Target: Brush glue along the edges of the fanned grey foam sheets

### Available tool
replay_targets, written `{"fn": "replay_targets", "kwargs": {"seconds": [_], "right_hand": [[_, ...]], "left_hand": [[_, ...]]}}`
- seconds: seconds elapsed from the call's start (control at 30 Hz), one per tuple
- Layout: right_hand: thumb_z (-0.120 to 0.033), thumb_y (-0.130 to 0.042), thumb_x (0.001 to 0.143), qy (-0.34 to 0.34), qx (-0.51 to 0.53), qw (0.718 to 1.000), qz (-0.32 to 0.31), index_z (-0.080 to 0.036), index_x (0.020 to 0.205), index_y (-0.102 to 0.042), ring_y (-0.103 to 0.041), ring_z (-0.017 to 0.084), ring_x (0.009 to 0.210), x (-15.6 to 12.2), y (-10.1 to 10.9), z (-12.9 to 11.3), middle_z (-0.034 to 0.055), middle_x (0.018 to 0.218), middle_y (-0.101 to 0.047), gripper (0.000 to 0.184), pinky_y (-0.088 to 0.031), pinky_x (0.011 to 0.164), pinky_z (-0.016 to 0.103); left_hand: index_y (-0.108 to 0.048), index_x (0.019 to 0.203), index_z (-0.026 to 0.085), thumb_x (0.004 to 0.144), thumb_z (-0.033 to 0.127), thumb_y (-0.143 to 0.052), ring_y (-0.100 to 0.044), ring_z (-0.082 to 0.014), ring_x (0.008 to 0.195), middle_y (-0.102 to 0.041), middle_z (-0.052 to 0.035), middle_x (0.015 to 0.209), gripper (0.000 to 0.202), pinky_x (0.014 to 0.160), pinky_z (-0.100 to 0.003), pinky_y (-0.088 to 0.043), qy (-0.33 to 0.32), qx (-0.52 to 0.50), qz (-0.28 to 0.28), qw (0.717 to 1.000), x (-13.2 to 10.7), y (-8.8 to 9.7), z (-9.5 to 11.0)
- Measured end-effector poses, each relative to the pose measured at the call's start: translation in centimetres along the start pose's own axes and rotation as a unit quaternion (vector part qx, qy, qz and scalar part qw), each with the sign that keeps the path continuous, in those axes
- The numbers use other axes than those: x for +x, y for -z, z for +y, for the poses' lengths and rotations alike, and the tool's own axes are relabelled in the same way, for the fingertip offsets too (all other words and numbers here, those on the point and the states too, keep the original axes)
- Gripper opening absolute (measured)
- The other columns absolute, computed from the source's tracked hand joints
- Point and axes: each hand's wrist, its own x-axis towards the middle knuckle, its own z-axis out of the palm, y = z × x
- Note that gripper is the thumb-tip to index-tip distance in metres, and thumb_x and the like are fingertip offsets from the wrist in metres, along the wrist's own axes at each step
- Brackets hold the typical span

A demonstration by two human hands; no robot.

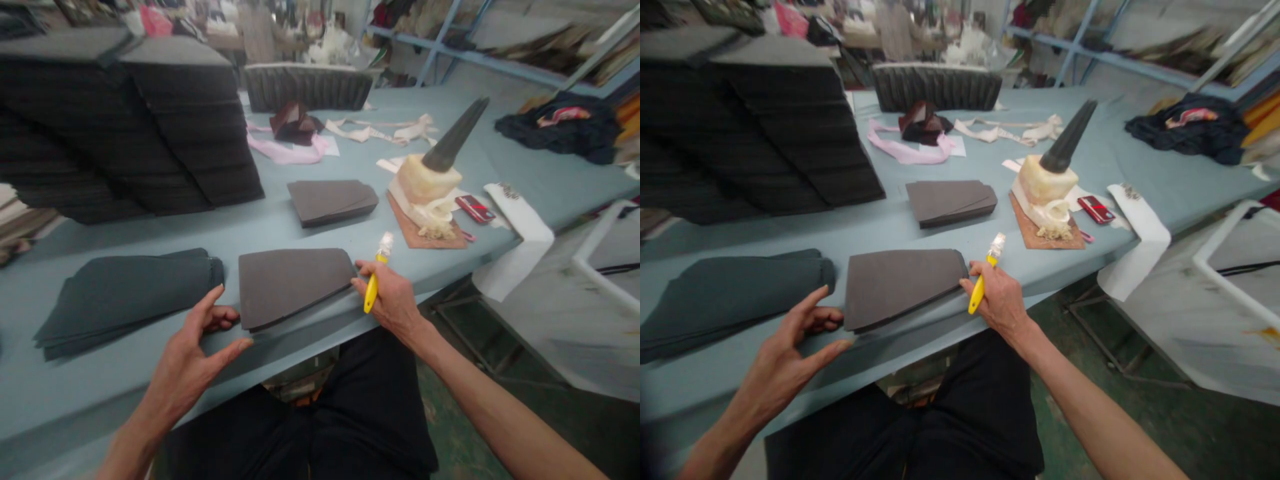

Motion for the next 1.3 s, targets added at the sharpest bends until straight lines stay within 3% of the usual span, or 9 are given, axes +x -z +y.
{"fn": "replay_targets", "kwargs": {"seconds": [0.17,0.3,0.53,0.77,0.93,1.13,1.3], "right_hand": [[-0.038,-0.059,0.11,0.032,-0.018,0.999,0.028,-0.023,0.113,-0.063,-0.086,0.031,0.102,-0.2,-0.9,0.3,0.016,0.124,-0.086,0.015,-0.068,0.087,0.042],[-0.034,-0.058,0.11,0.052,-0.019,0.998,0.035,-0.024,0.114,-0.063,-0.086,0.029,0.105,-0.2,-0.8,0.0,0.0133,0.123,-0.086,0.011,-0.069,0.088,0.04],[-0.032,-0.053,0.111,0.082,-0.003,0.995,0.065,-0.024,0.108,-0.063,-0.088,0.027,0.091,0.4,-0.9,0.0,0.0129,0.11,-0.088,0.014,-0.07,0.075,0.036],[-0.034,-0.052,0.112,0.084,-0.008,0.993,0.079,-0.024,0.108,-0.062,-0.088,0.028,0.089,0.0,-1.2,0.2,0.0139,0.113,-0.088,0.015,-0.07,0.075,0.037],[-0.038,-0.054,0.113,0.077,0.002,0.993,0.086,-0.023,0.108,-0.062,-0.088,0.03,0.09,-0.6,-1.6,0.4,0.015,0.114,-0.087,0.017,-0.07,0.077,0.038],[-0.041,-0.053,0.114,0.074,0.001,0.994,0.085,-0.023,0.109,-0.061,-0.087,0.028,0.088,-1.0,-1.3,0.3,0.0165,0.115,-0.087,0.021,-0.069,0.076,0.037],[-0.034,-0.058,0.112,0.091,0.001,0.99,0.106,-0.024,0.105,-0.062,-0.085,0.023,0.078,-0.8,-0.6,0.0,0.0137,0.111,-0.088,0.013,-0.067,0.07,0.033]], "left_hand": [[-0.055,0.156,0.025,0.078,0.079,-0.082,-0.081,-0.0302,0.108,-0.082,-0.0068,0.115,0.099,0.106,-0.05,-0.066,-0.011,-0.045,0.007,0.999,0.2,-1.1,-1.5],[-0.057,0.155,0.025,0.08,0.065,-0.084,-0.08,-0.0283,0.105,-0.082,-0.0056,0.114,0.089,0.107,-0.049,-0.065,-0.03,-0.078,0.023,0.996,0.1,-1.8,-1.4],[-0.06,0.153,0.022,0.081,0.045,-0.084,-0.079,-0.0247,0.098,-0.082,-0.006,0.109,0.079,0.101,-0.044,-0.067,-0.064,-0.083,0.054,0.993,-0.1,-2.6,-1.3],[-0.062,0.151,0.023,0.082,0.043,-0.085,-0.079,-0.0254,0.097,-0.082,-0.007,0.109,0.075,0.099,-0.045,-0.068,-0.074,-0.066,0.058,0.993,-0.4,-2.2,-0.8],[-0.07,0.142,0.023,0.089,0.044,-0.078,-0.079,-0.0247,0.097,-0.082,-0.0085,0.109,0.058,0.097,-0.043,-0.068,-0.082,-0.034,0.063,0.994,-0.7,-1.9,0.1],[-0.075,0.126,0.024,0.103,0.047,-0.065,-0.079,-0.023,0.095,-0.082,-0.0083,0.107,0.035,0.092,-0.039,-0.067,-0.07,0.036,0.112,0.991,-2.1,-0.5,0.0],[-0.074,0.124,0.022,0.106,0.053,-0.061,-0.075,-0.0313,0.115,-0.08,-0.0143,0.12,0.039,0.108,-0.051,-0.061,-0.042,0.146,0.193,0.969,-2.0,3.0,-1.2]]}}
